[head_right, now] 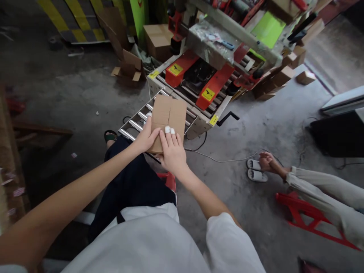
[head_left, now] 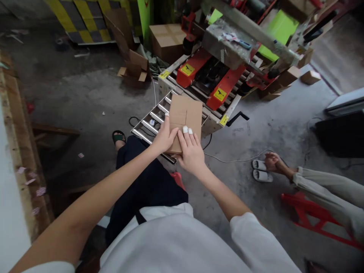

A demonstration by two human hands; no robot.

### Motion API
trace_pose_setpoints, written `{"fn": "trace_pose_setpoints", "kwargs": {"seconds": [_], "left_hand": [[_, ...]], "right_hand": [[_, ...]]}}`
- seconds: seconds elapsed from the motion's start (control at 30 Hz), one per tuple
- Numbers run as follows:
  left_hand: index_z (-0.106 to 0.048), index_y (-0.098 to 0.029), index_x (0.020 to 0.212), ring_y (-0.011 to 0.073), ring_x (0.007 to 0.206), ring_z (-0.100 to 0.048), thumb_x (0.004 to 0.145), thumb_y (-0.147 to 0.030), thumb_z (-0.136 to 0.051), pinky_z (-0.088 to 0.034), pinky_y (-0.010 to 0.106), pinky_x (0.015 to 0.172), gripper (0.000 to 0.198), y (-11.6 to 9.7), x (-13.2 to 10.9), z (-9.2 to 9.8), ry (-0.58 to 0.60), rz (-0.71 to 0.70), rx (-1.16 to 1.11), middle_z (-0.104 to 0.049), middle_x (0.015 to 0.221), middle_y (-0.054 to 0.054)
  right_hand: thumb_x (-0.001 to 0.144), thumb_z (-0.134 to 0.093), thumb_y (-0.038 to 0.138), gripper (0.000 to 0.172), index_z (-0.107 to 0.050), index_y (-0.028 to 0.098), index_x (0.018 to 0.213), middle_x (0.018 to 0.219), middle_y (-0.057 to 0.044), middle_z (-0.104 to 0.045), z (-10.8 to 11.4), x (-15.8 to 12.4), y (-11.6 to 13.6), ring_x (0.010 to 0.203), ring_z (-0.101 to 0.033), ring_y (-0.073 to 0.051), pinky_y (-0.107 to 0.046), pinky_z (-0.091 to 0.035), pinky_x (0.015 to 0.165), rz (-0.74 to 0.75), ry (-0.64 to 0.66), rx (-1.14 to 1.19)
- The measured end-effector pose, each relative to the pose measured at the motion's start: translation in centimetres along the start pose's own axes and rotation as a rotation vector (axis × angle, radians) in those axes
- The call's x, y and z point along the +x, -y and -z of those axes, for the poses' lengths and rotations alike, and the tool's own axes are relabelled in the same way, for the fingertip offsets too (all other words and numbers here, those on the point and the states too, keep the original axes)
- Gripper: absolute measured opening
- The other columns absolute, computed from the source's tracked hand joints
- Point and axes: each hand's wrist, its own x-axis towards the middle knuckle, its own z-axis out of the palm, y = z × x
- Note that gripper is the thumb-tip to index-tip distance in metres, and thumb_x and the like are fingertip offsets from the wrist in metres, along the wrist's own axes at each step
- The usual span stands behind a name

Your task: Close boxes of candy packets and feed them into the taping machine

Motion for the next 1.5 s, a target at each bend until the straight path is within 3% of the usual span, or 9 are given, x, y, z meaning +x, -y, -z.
{"fn": "trace_pose_setpoints", "kwargs": {"seconds": [0.17, 0.3, 0.43, 0.53, 0.63, 0.77, 0.9, 1.2, 1.5], "left_hand": [[-0.019, -0.019, 0.160, 0.0292, 0.143, -0.046, 0.102, -0.038, -0.045, -0.045, 0.050, 0.114, 0.067, 1.4, 0.2, -1.0, -0.043, 0.008, -0.140, -0.044, 0.154, 0.021], [-0.025, -0.019, 0.159, 0.0317, 0.127, -0.060, 0.094, -0.038, -0.058, -0.060, 0.047, 0.092, 0.075, 2.6, -4.3, -1.2, 0.008, 0.172, -0.318, -0.046, 0.151, 0.023], [-0.049, -0.021, 0.146, 0.0310, 0.111, -0.068, 0.088, -0.039, -0.066, -0.063, 0.045, 0.085, 0.064, 3.5, -10.3, 1.4, -0.099, 0.273, -0.501, -0.059, 0.139, 0.019], [-0.054, -0.024, 0.142, 0.0270, 0.102, -0.071, 0.091, -0.041, -0.063, -0.063, 0.043, 0.085, 0.054, 4.7, -14.5, 5.0, -0.271, 0.317, -0.474, -0.064, 0.133, 0.016], [-0.055, -0.026, 0.138, 0.0260, 0.109, -0.069, 0.094, -0.042, -0.060, -0.061, 0.042, 0.089, 0.047, 6.4, -18.9, 9.6, -0.481, 0.370, -0.421, -0.062, 0.135, 0.015], [-0.058, -0.022, 0.127, 0.0255, 0.115, -0.064, 0.091, -0.041, -0.064, -0.058, 0.040, 0.093, 0.042, 10.1, -23.9, 17.0, -0.828, 0.410, -0.102, -0.061, 0.130, 0.015], [-0.052, -0.018, 0.127, 0.0258, 0.119, -0.058, 0.085, -0.032, -0.067, -0.056, 0.038, 0.092, 0.046, 14.5, -27.2, 26.0, -1.095, 0.458, 0.288, -0.054, 0.129, 0.016], [-0.043, -0.006, 0.125, 0.0351, 0.136, -0.043, 0.077, -0.017, -0.076, -0.031, 0.052, 0.120, 0.059, 22.5, -29.9, 41.2, -1.488, 0.913, 0.536, -0.047, 0.134, 0.026], [-0.039, -0.014, 0.129, 0.0407, 0.136, -0.045, 0.075, -0.028, -0.084, -0.036, 0.059, 0.114, 0.071, 26.4, -25.7, 45.2, -1.524, 1.085, 0.646, -0.049, 0.140, 0.023]], "right_hand": [[0.090, -0.064, 0.030, 0.080, -0.032, 0.001, 0.157, 0.162, -0.027, -0.029, -1.2, 6.0, -2.0, 0.152, -0.026, -0.041, -0.056, -0.023, 0.125, -0.105, -0.092, -0.043], [0.092, -0.067, 0.034, 0.079, -0.035, -0.009, 0.150, 0.155, -0.036, -0.034, 0.3, 12.6, -6.8, 0.148, -0.029, -0.045, -0.059, -0.024, 0.121, -0.209, -0.142, -0.046], [0.099, -0.057, 0.050, 0.088, -0.028, -0.016, 0.148, 0.150, -0.040, -0.034, 2.9, 18.4, -13.2, 0.144, -0.030, -0.045, -0.065, -0.027, 0.110, -0.307, -0.166, 0.008], [0.096, -0.044, 0.071, 0.098, -0.033, -0.009, 0.150, 0.153, -0.038, -0.031, 1.1, 21.0, -15.9, 0.144, -0.027, -0.050, -0.073, -0.019, 0.105, -0.312, -0.308, 0.065], [0.093, -0.049, 0.073, 0.102, -0.028, -0.006, 0.155, 0.156, -0.039, -0.026, -3.5, 18.3, -13.1, 0.145, -0.023, -0.054, -0.073, -0.020, 0.104, -0.155, -0.430, 0.168], [0.098, -0.046, 0.052, 0.067, -0.046, 0.006, 0.147, 0.146, -0.030, -0.046, -12.0, 8.9, -3.7, 0.138, -0.040, -0.043, -0.068, -0.029, 0.109, -0.017, -0.145, 0.211], [0.098, -0.042, 0.046, 0.056, -0.051, 0.014, 0.142, 0.150, -0.025, -0.044, -18.0, 2.4, 2.2, 0.137, -0.042, -0.040, -0.068, -0.030, 0.109, -0.073, -0.081, 0.215], [0.098, -0.038, 0.046, 0.054, -0.062, 0.012, 0.132, 0.142, -0.022, -0.052, -18.8, 1.6, 1.6, 0.131, -0.047, -0.037, -0.059, -0.033, 0.113, -0.050, -0.111, -0.011], [0.099, -0.037, 0.048, 0.053, -0.060, 0.014, 0.133, 0.144, -0.022, -0.052, -18.0, 1.1, 3.1, 0.136, -0.045, -0.039, -0.061, -0.032, 0.114, -0.072, -0.106, -0.139]]}}
